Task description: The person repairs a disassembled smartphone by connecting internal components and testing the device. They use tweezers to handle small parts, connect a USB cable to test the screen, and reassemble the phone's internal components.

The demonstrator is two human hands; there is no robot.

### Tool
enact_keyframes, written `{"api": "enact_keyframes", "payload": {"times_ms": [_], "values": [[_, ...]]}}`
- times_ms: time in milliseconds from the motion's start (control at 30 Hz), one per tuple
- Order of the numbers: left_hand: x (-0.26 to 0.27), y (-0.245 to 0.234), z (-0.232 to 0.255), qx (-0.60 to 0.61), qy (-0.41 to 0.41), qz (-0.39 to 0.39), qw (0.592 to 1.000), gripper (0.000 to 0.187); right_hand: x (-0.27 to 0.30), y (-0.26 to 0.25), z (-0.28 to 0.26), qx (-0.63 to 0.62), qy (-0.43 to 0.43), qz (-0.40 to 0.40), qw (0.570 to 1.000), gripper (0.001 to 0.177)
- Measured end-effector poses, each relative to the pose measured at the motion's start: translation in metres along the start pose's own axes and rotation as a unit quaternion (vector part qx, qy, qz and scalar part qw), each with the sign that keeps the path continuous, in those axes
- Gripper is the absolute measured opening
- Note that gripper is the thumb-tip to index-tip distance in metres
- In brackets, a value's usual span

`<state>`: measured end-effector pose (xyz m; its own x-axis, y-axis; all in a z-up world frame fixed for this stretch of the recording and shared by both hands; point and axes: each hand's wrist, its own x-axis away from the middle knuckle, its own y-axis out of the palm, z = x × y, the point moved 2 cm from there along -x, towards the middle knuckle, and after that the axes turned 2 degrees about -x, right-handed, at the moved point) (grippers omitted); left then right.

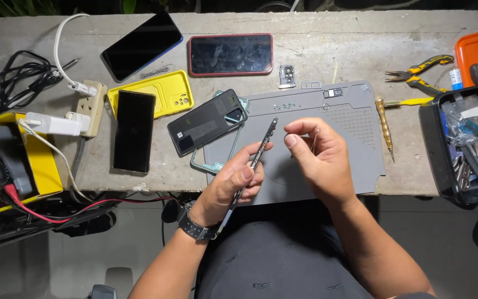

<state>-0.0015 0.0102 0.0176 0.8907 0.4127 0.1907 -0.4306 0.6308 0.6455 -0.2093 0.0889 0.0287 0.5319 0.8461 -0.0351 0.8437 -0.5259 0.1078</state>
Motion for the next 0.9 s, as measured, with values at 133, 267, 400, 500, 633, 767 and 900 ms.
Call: {"api": "enact_keyframes", "payload": {"times_ms": [133,267,400,500,633,767,900], "values": [[-0.003,-0.009,-0.013,-0.058,0.002,0.018,0.998,0.086,0.011,0.014,-0.021,0.035,0.012,-0.009,0.999,0.015],[-0.005,0.007,0.010,-0.203,0.049,0.103,0.973,0.093,0.021,0.023,-0.034,0.001,0.031,-0.046,0.998,0.023],[-0.007,0.019,0.020,-0.345,0.078,0.196,0.915,0.108,0.025,0.017,-0.020,-0.006,0.033,-0.051,0.998,0.024],[-0.005,0.021,0.021,-0.372,0.085,0.217,0.898,0.111,0.024,0.004,-0.006,0.038,0.038,-0.032,0.998,0.020],[-0.005,0.020,0.018,-0.398,0.078,0.229,0.885,0.114,0.024,-0.003,0.012,-0.001,0.078,0.007,0.997,0.012],[-0.008,0.030,0.029,-0.424,0.074,0.218,0.876,0.119,0.024,-0.005,0.014,0.004,0.076,0.033,0.997,0.011],[-0.009,0.031,0.034,-0.451,0.059,0.203,0.867,0.120,0.023,-0.008,0.016,0.005,0.078,0.049,0.996,0.009]]}}
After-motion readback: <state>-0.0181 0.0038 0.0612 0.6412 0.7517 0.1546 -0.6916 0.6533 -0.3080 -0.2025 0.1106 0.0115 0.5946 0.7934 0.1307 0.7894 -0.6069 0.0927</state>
